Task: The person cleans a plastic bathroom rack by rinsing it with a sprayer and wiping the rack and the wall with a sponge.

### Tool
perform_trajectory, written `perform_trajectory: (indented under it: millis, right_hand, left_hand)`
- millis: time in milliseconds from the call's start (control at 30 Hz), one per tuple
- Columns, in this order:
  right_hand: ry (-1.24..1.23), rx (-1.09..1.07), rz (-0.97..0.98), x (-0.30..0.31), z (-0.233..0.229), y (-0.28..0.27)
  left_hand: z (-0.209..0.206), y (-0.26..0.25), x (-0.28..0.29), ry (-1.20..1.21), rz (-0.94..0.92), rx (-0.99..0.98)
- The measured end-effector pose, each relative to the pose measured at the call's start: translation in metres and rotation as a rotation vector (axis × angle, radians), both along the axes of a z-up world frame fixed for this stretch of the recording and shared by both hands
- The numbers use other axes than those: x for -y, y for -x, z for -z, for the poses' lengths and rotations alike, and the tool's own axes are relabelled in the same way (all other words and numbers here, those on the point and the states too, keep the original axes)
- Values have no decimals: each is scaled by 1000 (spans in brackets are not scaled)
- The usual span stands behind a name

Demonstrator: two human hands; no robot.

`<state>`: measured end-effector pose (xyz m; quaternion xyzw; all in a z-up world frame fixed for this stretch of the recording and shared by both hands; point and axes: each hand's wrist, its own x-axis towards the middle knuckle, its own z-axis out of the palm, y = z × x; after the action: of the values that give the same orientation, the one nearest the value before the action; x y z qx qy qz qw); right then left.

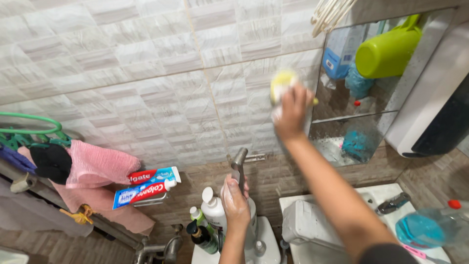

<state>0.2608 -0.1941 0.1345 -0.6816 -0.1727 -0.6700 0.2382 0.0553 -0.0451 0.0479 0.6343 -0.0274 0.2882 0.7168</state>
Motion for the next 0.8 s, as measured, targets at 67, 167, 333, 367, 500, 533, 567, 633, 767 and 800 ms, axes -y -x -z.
perform_trajectory:
  millis: [67,167,333,367,500,533,567,633,767,800]
  right_hand:
    - [-160,-87,-121,-49,-19,-15]
    - [330,21,-204,-88,11,-3]
    - [540,38,-214,-12,30,-2]
    - [393,17,-134,-9,11,-9]
    - [25,54,-182,-82,-68,-28]
    - [127,36,-193,-109,-77,-30]
    - [339,76,-188,-137,-72,-22]
    - [650,95,-288,-165,-43,3]
    - [935,143,-383,-151,-32,20]
    - [902,211,-235,-152,-44,18]
  left_hand:
    - [-1,0,2,-18,-26,35]
    - [-6,-10,6,-1,-33,39]
    - [0,-2,-3,-2,-44,65]
    - [0,0,-9,-6,-45,73]
    - [1,1,-25,49,-94,85]
    - [3,3,-27,78,-101,66]
    - [2,4,-28,105,-108,57]
    - [1,7,-34,134,-123,53]
    - [4,21,-50,126,-126,74]
    - [5,26,-55,124,-122,78]
